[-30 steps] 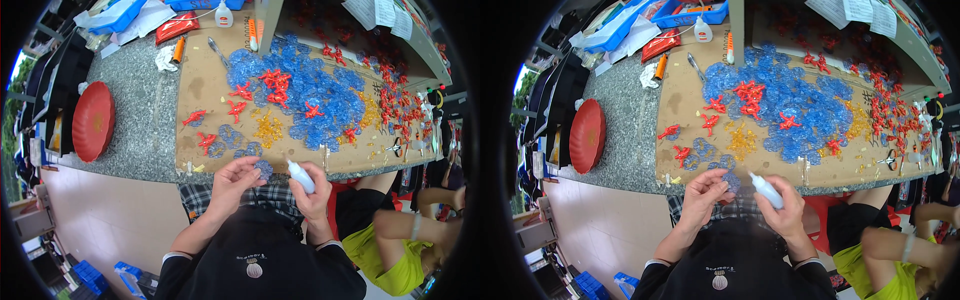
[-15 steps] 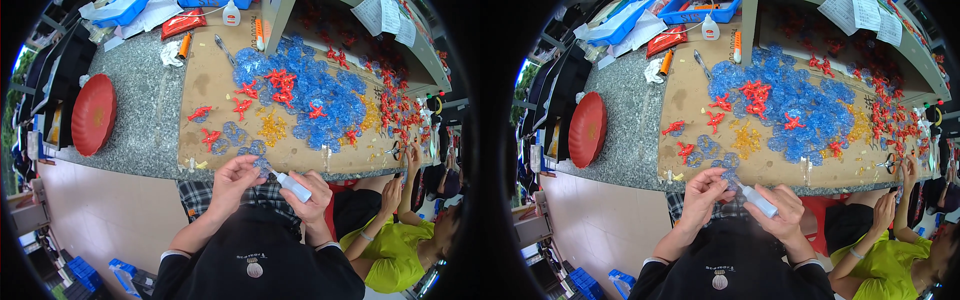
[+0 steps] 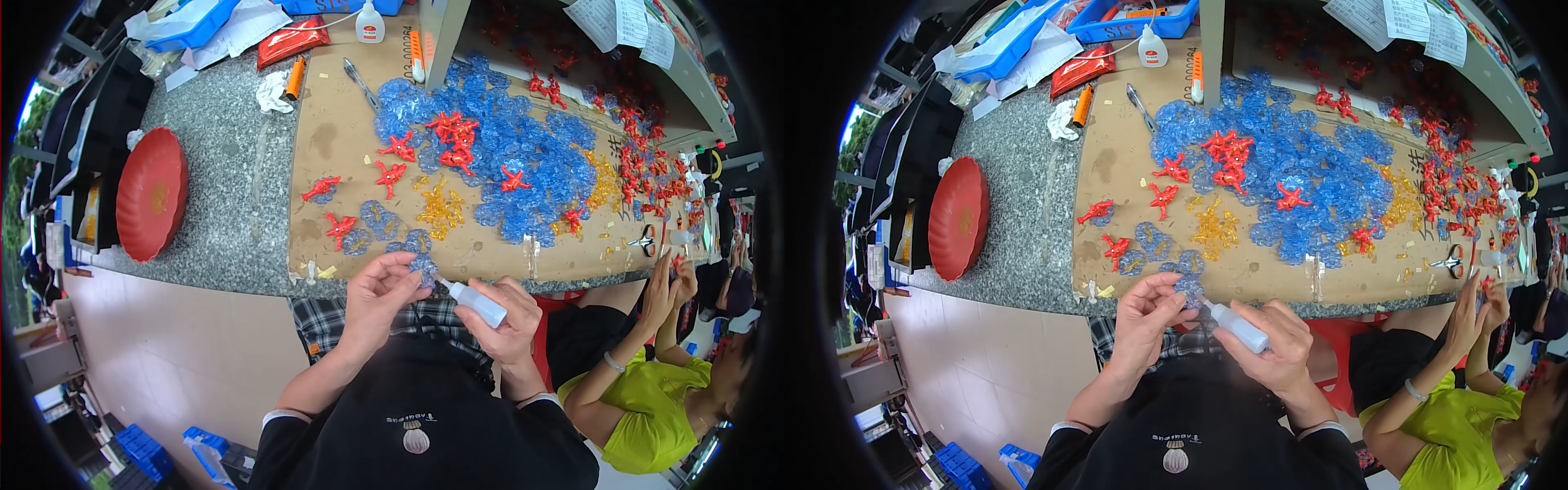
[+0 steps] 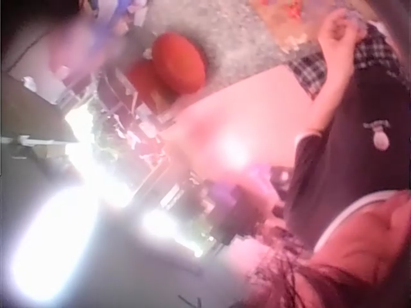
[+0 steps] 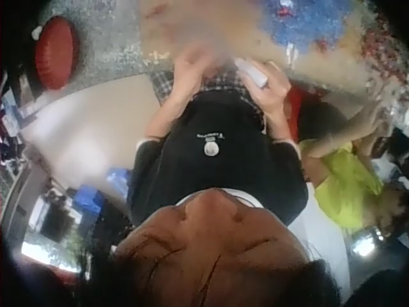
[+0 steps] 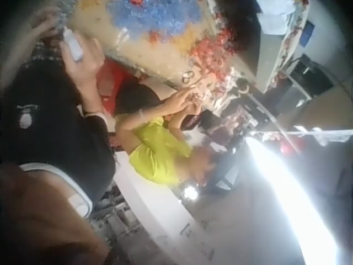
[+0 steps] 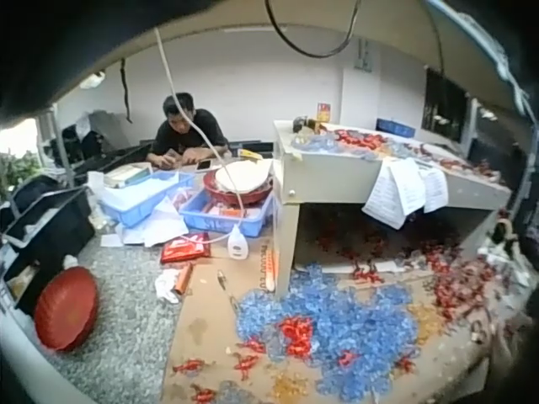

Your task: The person applies glue from a bottle to small plastic star-shaped pieces, then joins them together by hand to form larger assemblies.

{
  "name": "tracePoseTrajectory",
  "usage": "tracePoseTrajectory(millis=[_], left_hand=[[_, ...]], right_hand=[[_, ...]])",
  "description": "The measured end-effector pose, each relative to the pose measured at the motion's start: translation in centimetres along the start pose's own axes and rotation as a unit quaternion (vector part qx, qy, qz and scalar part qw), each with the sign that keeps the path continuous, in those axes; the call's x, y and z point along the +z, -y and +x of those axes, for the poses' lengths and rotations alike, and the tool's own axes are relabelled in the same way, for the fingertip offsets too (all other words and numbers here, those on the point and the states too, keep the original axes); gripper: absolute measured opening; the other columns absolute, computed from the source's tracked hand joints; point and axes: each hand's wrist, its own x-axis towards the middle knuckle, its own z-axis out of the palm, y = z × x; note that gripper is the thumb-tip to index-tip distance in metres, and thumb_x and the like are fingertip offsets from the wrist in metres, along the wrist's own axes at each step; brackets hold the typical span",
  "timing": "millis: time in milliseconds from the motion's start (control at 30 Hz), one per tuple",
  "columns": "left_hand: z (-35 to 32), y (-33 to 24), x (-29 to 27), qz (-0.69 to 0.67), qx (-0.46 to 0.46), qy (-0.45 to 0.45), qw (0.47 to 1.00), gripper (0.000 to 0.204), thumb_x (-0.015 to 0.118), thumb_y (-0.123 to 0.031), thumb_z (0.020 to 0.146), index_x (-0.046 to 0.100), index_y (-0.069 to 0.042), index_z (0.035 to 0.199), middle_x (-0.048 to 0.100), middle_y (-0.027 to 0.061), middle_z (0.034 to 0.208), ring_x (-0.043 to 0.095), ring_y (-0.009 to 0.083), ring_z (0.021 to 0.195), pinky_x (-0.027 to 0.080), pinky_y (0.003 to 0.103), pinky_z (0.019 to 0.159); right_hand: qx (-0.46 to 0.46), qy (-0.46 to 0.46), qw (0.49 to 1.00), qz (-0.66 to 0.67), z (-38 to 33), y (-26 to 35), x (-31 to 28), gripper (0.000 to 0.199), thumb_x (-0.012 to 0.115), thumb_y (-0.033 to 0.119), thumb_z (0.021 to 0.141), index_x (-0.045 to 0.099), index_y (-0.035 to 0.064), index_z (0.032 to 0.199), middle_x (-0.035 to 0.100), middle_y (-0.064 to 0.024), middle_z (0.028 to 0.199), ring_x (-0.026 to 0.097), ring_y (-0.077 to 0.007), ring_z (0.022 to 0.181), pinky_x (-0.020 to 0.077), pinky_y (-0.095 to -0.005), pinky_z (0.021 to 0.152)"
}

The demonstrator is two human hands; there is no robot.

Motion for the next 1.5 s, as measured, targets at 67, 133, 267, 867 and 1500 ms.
tracePoseTrajectory(millis=[67,133,267,867,1500], left_hand=[[-0.1,0.1,0.2,0.005,0.000,-0.003,1.000,0.023,0.057,0.000,0.087,0.055,0.002,0.109,0.058,0.0040,0.086,0.064,0.0139,0.073,0.058,0.027,0.068],[-0.3,0.1,0.1,0.010,-0.015,0.004,1.000,0.022,0.057,0.000,0.087,0.056,0.002,0.109,0.059,0.0036,0.087,0.063,0.0132,0.075,0.058,0.027,0.070],[-0.9,0.4,0.2,0.010,-0.033,0.027,0.999,0.022,0.056,0.003,0.086,0.056,0.002,0.109,0.060,0.0056,0.090,0.061,0.0115,0.082,0.057,0.029,0.077],[-0.8,0.7,0.1,0.015,-0.062,0.021,0.998,0.021,0.056,0.004,0.086,0.057,0.001,0.107,0.060,0.0049,0.088,0.062,0.0119,0.081,0.057,0.031,0.075],[-1.0,0.8,-0.2,-0.002,-0.045,0.022,0.999,0.022,0.056,0.004,0.086,0.058,0.000,0.108,0.060,0.0046,0.089,0.062,0.0120,0.082,0.057,0.031,0.076]], right_hand=[[0.035,-0.032,0.999,0.016,0.1,-0.3,-0.3,0.039,0.079,0.003,0.061,0.065,-0.0035,0.096,0.062,-0.0097,0.071,0.054,-0.0169,0.058,0.0409,-0.0265,0.053],[0.121,-0.080,0.987,0.066,-0.2,-0.7,-0.4,0.037,0.075,-0.003,0.063,0.062,-0.0025,0.098,0.064,-0.0106,0.086,0.058,-0.0157,0.068,0.0456,-0.0262,0.061],[0.148,-0.122,0.975,0.116,0.5,-2.7,0.9,0.032,0.069,-0.004,0.070,0.061,-0.0002,0.100,0.064,-0.0123,0.096,0.060,-0.0199,0.087,0.0472,-0.0295,0.075],[0.058,-0.143,0.983,-0.097,2.8,-4.3,-0.9,0.016,0.067,0.000,0.074,0.065,0.0000,0.089,0.064,-0.0113,0.085,0.058,-0.0251,0.076,0.0462,-0.0332,0.068],[-0.014,0.003,0.992,-0.129,9.1,-5.7,-2.0,0.013,0.067,0.006,0.075,0.068,0.0080,0.088,0.065,-0.0049,0.081,0.060,-0.0156,0.061,0.0469,-0.0274,0.051]])
